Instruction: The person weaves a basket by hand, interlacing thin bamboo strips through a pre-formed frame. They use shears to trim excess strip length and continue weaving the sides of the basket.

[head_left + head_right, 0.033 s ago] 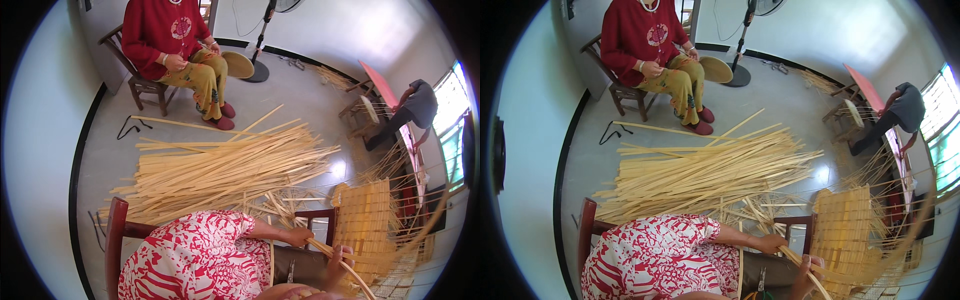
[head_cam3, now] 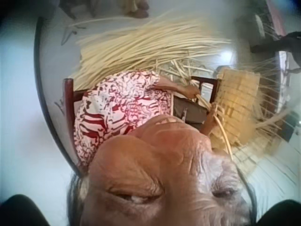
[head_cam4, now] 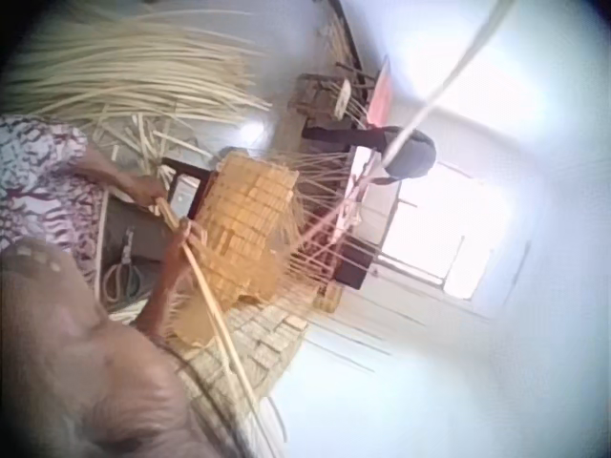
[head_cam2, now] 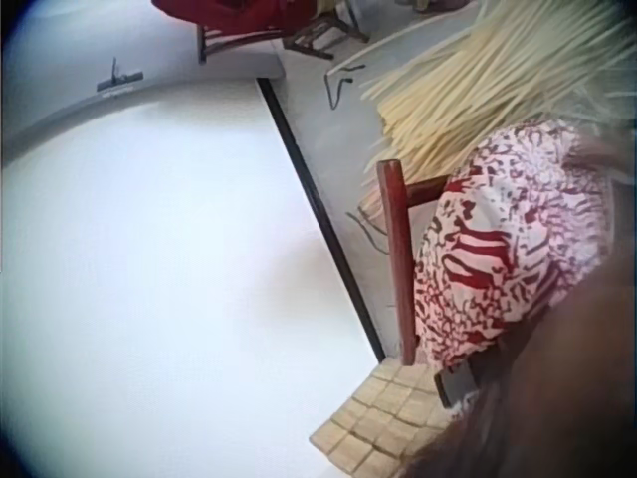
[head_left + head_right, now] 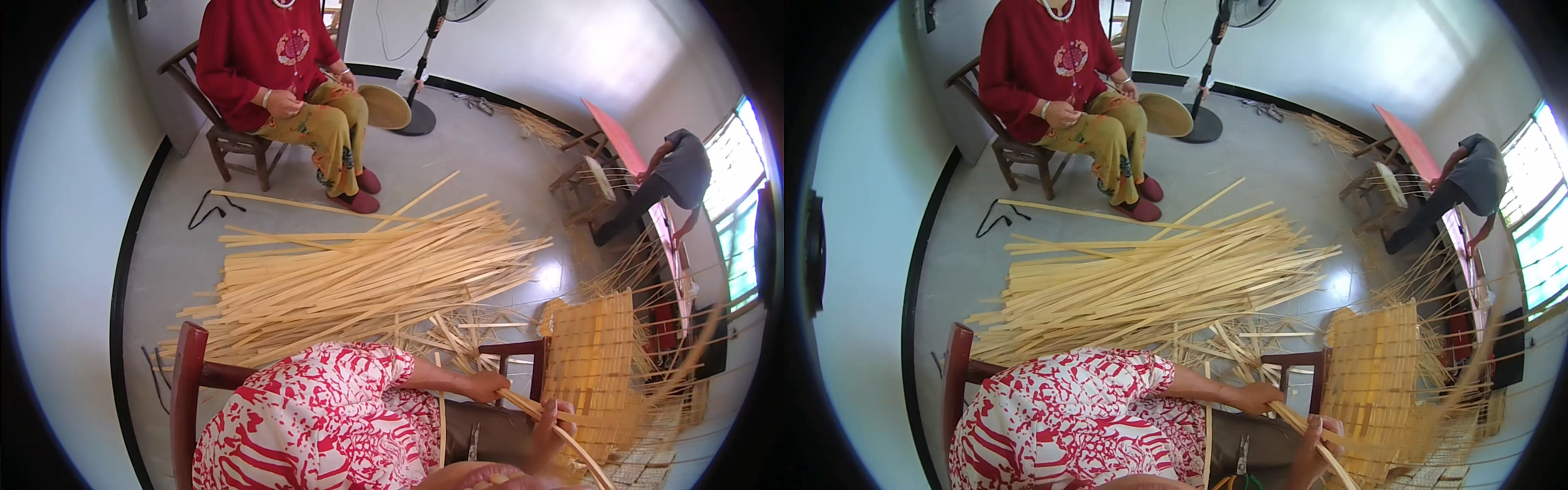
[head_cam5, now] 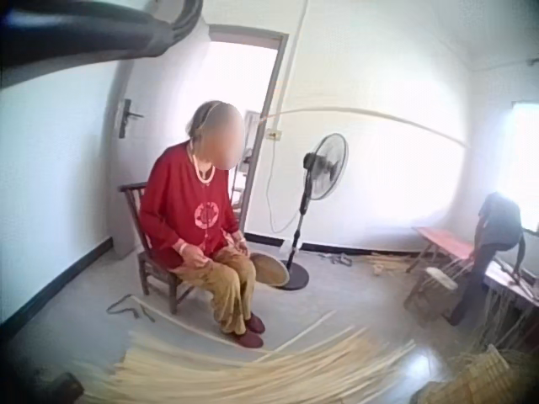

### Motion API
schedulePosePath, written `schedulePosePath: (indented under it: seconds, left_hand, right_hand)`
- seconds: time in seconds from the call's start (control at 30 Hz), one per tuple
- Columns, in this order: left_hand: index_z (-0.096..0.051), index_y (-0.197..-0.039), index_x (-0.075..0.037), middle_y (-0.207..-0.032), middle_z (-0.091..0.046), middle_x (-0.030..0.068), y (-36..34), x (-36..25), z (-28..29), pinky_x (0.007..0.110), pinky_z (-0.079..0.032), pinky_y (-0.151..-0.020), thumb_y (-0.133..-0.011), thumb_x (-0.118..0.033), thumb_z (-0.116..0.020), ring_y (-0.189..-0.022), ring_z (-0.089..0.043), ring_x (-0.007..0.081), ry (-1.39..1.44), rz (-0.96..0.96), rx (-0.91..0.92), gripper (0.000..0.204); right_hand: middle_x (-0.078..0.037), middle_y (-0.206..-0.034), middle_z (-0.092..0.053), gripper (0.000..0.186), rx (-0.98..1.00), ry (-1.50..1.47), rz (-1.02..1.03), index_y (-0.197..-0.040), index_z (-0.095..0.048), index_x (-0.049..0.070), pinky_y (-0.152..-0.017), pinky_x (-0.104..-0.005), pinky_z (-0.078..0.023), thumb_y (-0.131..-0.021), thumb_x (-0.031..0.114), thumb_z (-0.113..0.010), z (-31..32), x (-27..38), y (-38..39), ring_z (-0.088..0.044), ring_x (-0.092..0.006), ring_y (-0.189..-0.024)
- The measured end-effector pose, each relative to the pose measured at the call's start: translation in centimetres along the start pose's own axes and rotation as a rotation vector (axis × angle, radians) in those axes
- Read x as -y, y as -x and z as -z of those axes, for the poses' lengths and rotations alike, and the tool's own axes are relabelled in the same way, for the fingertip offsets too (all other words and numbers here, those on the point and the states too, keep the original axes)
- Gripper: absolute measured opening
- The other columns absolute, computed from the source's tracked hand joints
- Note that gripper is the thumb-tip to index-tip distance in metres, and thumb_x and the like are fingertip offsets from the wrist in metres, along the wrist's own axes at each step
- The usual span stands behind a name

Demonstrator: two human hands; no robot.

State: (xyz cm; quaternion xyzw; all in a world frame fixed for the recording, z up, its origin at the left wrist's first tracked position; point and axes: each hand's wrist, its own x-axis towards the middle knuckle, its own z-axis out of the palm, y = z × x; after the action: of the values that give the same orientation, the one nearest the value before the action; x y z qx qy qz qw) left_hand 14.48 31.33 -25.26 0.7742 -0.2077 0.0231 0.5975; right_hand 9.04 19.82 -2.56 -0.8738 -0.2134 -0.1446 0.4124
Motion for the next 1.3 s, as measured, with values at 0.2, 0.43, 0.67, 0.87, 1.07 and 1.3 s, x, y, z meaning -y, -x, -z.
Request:
schedulePosePath:
  seconds: [0.2, 0.43, 0.67, 0.87, 1.07, 1.3]
  left_hand:
    - [-0.068, -0.082, -0.006, -0.085, -0.068, 0.02, 1.6, 4.7, -0.7, 0.051, -0.049, -0.072, -0.083, -0.028, -0.063, -0.086, -0.065, 0.0412, -0.134, 0.13, 0.186, 0.023]
    - [-0.066, -0.085, -0.008, -0.086, -0.067, 0.0181, 1.4, 3.2, -0.4, 0.053, -0.049, -0.071, -0.083, -0.024, -0.062, -0.085, -0.064, 0.0405, -0.259, -0.008, 0.142, 0.017]
    - [-0.053, -0.075, -0.011, -0.077, -0.052, 0.0073, -2.0, -7.9, 4.3, 0.041, -0.042, -0.073, -0.065, -0.019, -0.063, -0.078, -0.055, 0.026, -0.443, -0.649, -0.101, 0.016]
    - [-0.053, -0.074, -0.01, -0.067, -0.048, 0.0009, -1.2, -21.2, 7.0, 0.035, -0.04, -0.062, -0.072, -0.021, -0.063, -0.066, -0.053, 0.0187, -0.595, -0.868, -0.274, 0.015]
    - [-0.057, -0.07, -0.008, -0.063, -0.053, 0.0017, -0.5, -23.6, 0.1, 0.034, -0.037, -0.061, -0.072, -0.023, -0.062, -0.064, -0.054, 0.0177, -0.707, -0.915, -0.156, 0.016]
    - [-0.062, -0.074, -0.007, -0.068, -0.059, 0.0047, 2.4, -24.2, -4.8, 0.036, -0.035, -0.061, -0.073, -0.027, -0.062, -0.065, -0.056, 0.0202, -0.835, -0.977, 0.101, 0.02]
  right_hand:
    - [-0.008, -0.085, -0.063, 0.031, -0.024, -0.204, -0.55, -0.089, -0.063, -0.001, -0.062, -0.0304, -0.05, -0.098, 0.029, -0.06, -1.6, -4.4, 2.0, -0.059, -0.0168, -0.079]
    - [-0.007, -0.088, -0.06, 0.033, -0.096, -0.149, -0.353, -0.092, -0.061, 0.0, -0.081, -0.032, -0.046, -0.103, 0.029, -0.051, -0.5, -0.3, 2.8, -0.056, -0.0161, -0.085]
    - [-0.009, -0.107, -0.056, 0.027, -0.379, -0.352, -0.234, -0.107, -0.058, 0.003, -0.1, -0.036, -0.042, -0.103, 0.028, -0.049, 8.2, 2.5, 9.7, -0.053, -0.0191, -0.108]
    - [-0.012, -0.116, -0.058, 0.029, -0.673, -0.784, -0.219, -0.114, -0.057, 0.001, -0.103, -0.0371, -0.046, -0.099, 0.026, -0.057, 14.4, 4.4, 17.5, -0.055, -0.0235, -0.114]
    - [-0.019, -0.114, -0.066, 0.061, -0.828, -1.235, -0.77, -0.123, -0.056, -0.005, -0.085, -0.0399, -0.059, -0.093, 0.048, -0.063, 12.1, 4.9, 25.6, -0.067, -0.0259, -0.097]
    - [-0.022, -0.099, -0.068, 0.053, -0.113, -0.517, -0.448, -0.117, -0.06, -0.007, -0.073, -0.0323, -0.055, -0.098, 0.043, -0.055, 16.7, 7.5, 19.4, -0.067, -0.0241, -0.08]
